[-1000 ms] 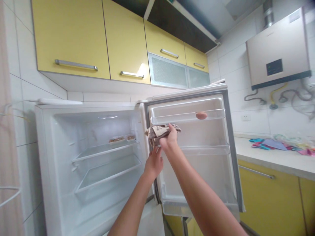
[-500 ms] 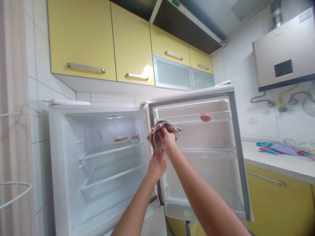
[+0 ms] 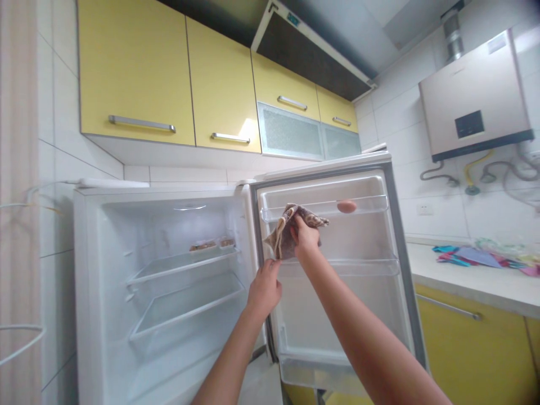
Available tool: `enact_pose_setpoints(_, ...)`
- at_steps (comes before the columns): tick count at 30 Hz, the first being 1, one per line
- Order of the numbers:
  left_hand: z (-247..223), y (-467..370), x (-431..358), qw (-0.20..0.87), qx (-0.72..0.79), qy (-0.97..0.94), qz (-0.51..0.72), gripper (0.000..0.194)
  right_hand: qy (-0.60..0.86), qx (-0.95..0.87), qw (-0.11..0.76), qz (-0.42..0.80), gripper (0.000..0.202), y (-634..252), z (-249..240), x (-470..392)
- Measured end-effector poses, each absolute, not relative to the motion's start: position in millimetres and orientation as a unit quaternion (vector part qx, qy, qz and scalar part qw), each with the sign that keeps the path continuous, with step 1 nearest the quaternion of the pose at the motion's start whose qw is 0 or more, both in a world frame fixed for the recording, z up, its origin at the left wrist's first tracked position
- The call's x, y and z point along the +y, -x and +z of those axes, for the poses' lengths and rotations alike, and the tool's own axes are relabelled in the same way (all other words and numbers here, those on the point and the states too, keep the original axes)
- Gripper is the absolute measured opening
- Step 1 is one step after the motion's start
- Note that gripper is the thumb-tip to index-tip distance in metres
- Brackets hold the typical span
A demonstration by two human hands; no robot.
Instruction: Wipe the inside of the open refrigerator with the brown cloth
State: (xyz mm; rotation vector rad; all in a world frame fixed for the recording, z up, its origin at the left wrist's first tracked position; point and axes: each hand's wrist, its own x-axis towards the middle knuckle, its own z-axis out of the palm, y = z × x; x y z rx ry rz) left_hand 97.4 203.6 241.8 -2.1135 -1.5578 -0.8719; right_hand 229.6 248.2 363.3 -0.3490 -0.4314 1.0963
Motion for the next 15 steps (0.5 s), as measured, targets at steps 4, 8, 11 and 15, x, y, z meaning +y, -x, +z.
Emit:
enact_pose_setpoints(4, 241, -96, 204, 0.170, -0.551, 0.754, -0.316, 0.062, 0.164, -0.187, 0.848, 0.467, 0.024, -279, 361, 250)
enact_pose_setpoints(8, 242, -98, 204, 0.157, -0.559, 0.750, -0.316, 0.063, 0.183, -0.180, 0.885, 0.389, 0.029, -332, 354, 256)
enact_pose_setpoints(11, 243, -100, 204, 0.154, -0.558, 0.750, -0.318, 0.063, 0.212, -0.174, 0.917, 0.290, 0.035, -364, 345, 264)
enact_pose_setpoints(15, 242, -101, 206, 0.155, -0.554, 0.753, -0.320, 0.063, 0.266, -0.208, 0.932, 0.132, 0.048, -395, 332, 276)
